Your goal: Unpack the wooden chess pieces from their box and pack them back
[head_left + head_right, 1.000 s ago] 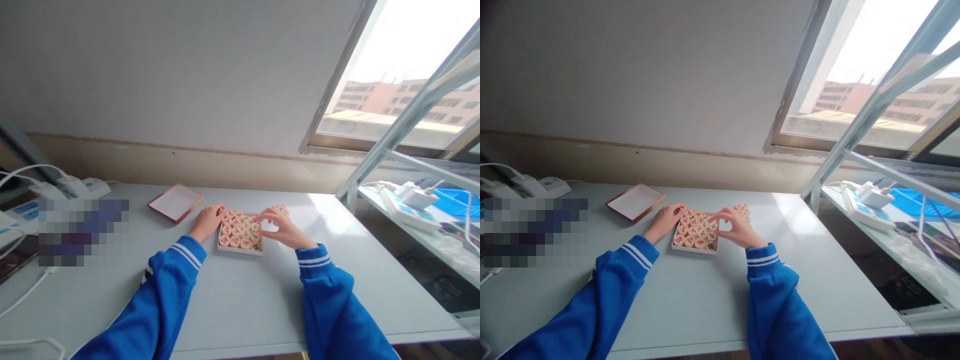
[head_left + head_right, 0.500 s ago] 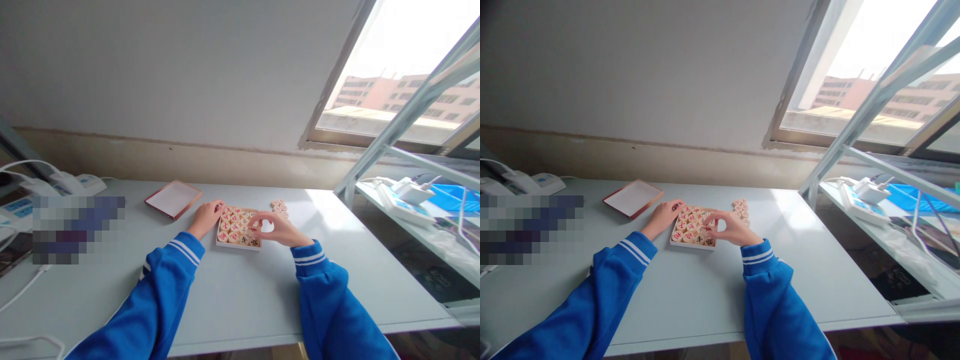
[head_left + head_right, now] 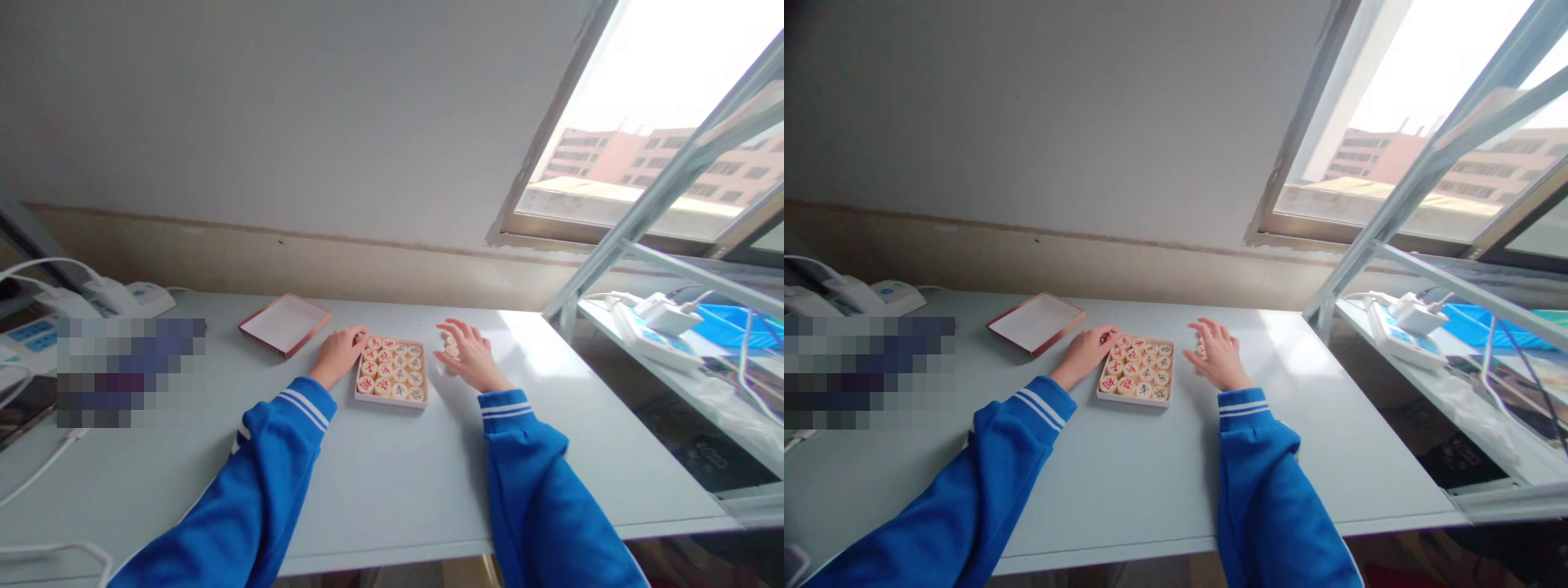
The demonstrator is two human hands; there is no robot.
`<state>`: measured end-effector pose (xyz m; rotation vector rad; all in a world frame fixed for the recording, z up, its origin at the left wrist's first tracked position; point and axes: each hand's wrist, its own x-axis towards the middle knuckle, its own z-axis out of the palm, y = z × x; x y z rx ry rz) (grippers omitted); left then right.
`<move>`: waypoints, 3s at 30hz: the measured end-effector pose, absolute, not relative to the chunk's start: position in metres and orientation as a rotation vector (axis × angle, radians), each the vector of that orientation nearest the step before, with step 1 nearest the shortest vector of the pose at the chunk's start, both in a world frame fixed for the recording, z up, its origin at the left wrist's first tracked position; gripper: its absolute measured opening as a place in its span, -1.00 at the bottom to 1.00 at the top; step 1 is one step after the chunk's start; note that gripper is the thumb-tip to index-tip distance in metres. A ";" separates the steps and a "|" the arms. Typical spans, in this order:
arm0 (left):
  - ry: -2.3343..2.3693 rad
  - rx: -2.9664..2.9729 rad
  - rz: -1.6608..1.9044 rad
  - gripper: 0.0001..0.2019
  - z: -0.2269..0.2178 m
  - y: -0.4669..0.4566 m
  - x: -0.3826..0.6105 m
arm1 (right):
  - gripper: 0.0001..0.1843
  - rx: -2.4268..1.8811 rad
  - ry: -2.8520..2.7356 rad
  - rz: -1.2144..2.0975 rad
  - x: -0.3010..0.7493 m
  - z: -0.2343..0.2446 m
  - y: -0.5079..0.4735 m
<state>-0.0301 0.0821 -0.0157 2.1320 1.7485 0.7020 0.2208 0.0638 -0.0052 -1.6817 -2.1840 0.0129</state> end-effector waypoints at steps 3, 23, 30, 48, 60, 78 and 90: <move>1.754 2.124 0.698 -0.72 -0.015 0.082 -0.030 | -0.46 -1.796 -2.105 -0.127 0.207 -0.022 0.072; 1.741 2.115 0.707 -0.74 -0.019 0.085 -0.031 | -0.56 -2.195 -1.974 0.009 0.270 -0.034 0.087; 1.701 2.098 0.735 -0.76 -0.018 0.086 -0.032 | -0.60 -2.018 -1.945 -0.245 0.239 -0.018 0.080; 1.636 2.110 0.700 -0.74 -0.020 0.090 -0.031 | -0.81 -1.387 -2.231 -0.044 0.161 -0.006 0.065; 1.638 2.107 0.660 -0.70 -0.018 0.088 -0.031 | -0.75 -1.875 -1.671 -0.298 0.266 -0.017 0.089; 1.638 2.125 0.660 -0.72 -0.020 0.090 -0.031 | -0.72 -1.272 -2.390 0.292 0.153 -0.006 0.048; 1.636 2.138 0.653 -0.72 -0.018 0.088 -0.031 | -0.80 -1.452 -2.201 0.037 0.190 0.006 0.060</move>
